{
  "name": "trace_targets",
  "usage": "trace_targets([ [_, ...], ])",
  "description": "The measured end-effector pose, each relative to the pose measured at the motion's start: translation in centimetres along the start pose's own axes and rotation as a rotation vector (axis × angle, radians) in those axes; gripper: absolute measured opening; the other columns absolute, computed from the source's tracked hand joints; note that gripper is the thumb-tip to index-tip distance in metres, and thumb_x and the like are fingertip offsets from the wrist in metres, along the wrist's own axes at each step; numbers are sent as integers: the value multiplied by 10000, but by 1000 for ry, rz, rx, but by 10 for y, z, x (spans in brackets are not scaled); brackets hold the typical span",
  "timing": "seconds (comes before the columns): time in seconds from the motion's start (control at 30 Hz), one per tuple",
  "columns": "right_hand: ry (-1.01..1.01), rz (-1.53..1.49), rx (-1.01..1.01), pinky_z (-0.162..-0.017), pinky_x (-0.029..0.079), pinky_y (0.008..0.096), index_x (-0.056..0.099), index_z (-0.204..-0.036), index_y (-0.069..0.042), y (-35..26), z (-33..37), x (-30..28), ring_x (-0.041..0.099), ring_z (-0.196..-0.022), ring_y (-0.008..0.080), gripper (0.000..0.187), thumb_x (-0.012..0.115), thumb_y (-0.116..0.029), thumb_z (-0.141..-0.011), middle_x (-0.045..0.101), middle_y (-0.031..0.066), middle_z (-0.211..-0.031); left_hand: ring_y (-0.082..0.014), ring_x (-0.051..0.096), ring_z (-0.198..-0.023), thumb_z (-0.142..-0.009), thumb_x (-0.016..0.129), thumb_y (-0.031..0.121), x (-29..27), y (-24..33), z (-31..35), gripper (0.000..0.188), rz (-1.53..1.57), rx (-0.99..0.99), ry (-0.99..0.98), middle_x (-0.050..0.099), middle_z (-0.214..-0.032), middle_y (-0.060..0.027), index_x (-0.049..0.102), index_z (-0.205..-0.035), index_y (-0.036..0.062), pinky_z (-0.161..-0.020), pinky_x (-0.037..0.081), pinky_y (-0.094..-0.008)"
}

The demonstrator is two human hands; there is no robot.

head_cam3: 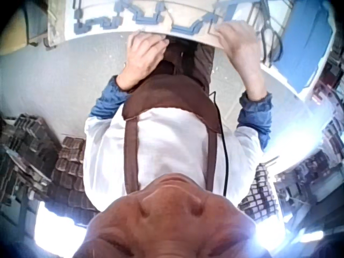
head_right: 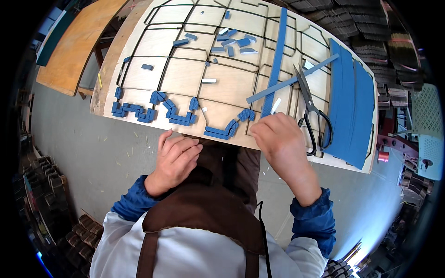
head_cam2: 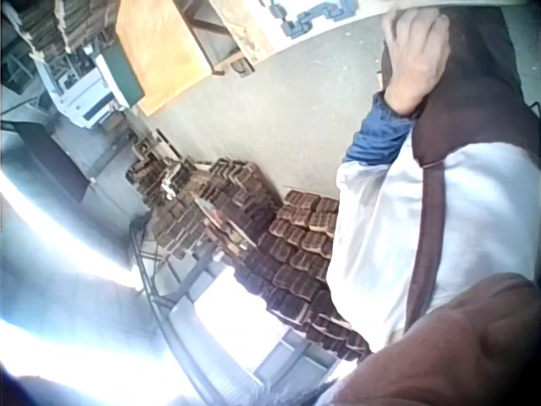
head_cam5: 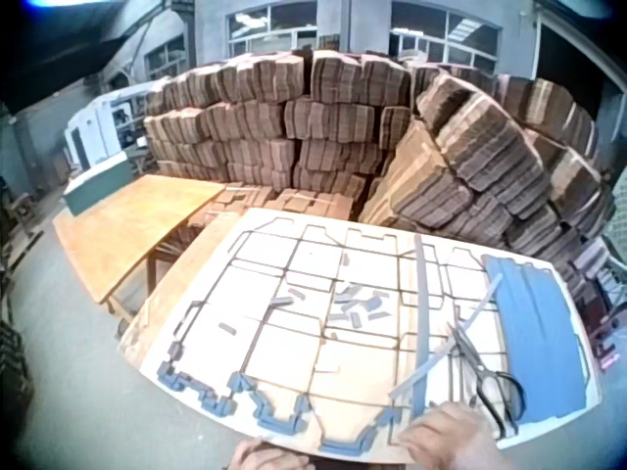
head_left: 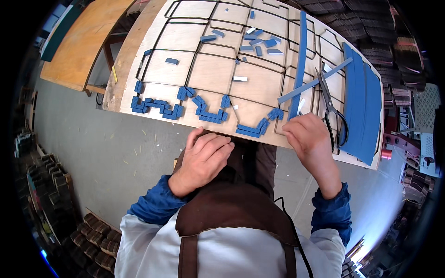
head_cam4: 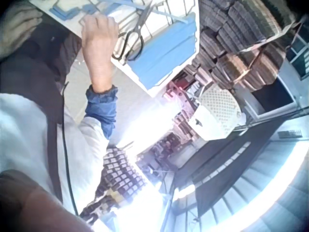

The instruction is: The person walks to a workbench in a warehouse and begins assembling a puzzle using blue foam pieces. They use scissors to trim the pieces and fit them into a wooden frame with a grid pattern. The person continues to cut and place pieces into the frame throughout the clip.

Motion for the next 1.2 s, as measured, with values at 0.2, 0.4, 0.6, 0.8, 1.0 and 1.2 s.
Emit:
trace_targets([
  [0.2,43,62,-59,-784,476,378,679,-906,-75,-11,10,22,595,-865,247,171,711,-68,-739,618,36,-895,-237,599,-1050,-690,792,25,3,4,-8,476,-7,17,-22,649,-1168,-22,693,-1148,113,-1099,351,-509],
  [0.4,67,18,-119,-778,467,366,673,-919,-58,-19,2,36,583,-869,239,192,686,-84,-730,598,40,-914,-228,597,-1049,-699,796,37,11,6,-18,472,-12,57,-16,643,-1177,-16,698,-1154,115,-1087,366,-505],
  [0.6,-8,-15,-70,-768,455,366,664,-918,-47,-24,-5,39,562,-870,241,177,661,-73,-743,564,54,-883,-222,611,-1033,-699,803,41,13,6,-19,440,-5,67,-13,648,-1160,-14,710,-1124,107,-1080,380,-503],
  [0.8,-13,-34,-46,-766,451,382,659,-907,-67,-19,-5,40,550,-859,242,151,658,-76,-756,552,44,-862,-230,627,-1024,-719,786,28,9,3,-26,391,32,78,-24,672,-1117,-26,708,-1096,93,-1098,366,-502],
  [1.0,83,-116,6,-749,474,382,647,-878,-80,-15,-18,25,571,-831,255,140,688,-60,-746,563,39,-852,-269,639,-1013,-790,730,-8,-34,-29,-49,260,-64,-61,96,685,-1069,-68,705,-1035,77,-1095,364,-515],
  [1.2,-82,103,-92,-652,545,341,655,-841,-64,-37,-68,54,650,-852,214,69,653,-83,-775,602,63,-849,-268,631,-1027,-853,713,21,-59,-42,-57,217,-49,-148,150,672,-1071,-58,689,-1058,91,-1080,360,-503],
])
Point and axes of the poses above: each hand's wrist, its own z-axis away from the middle knuckle, its own x-axis out of the palm, y = z × x, the point moved 3 cm from there along -z, towards the middle knuckle
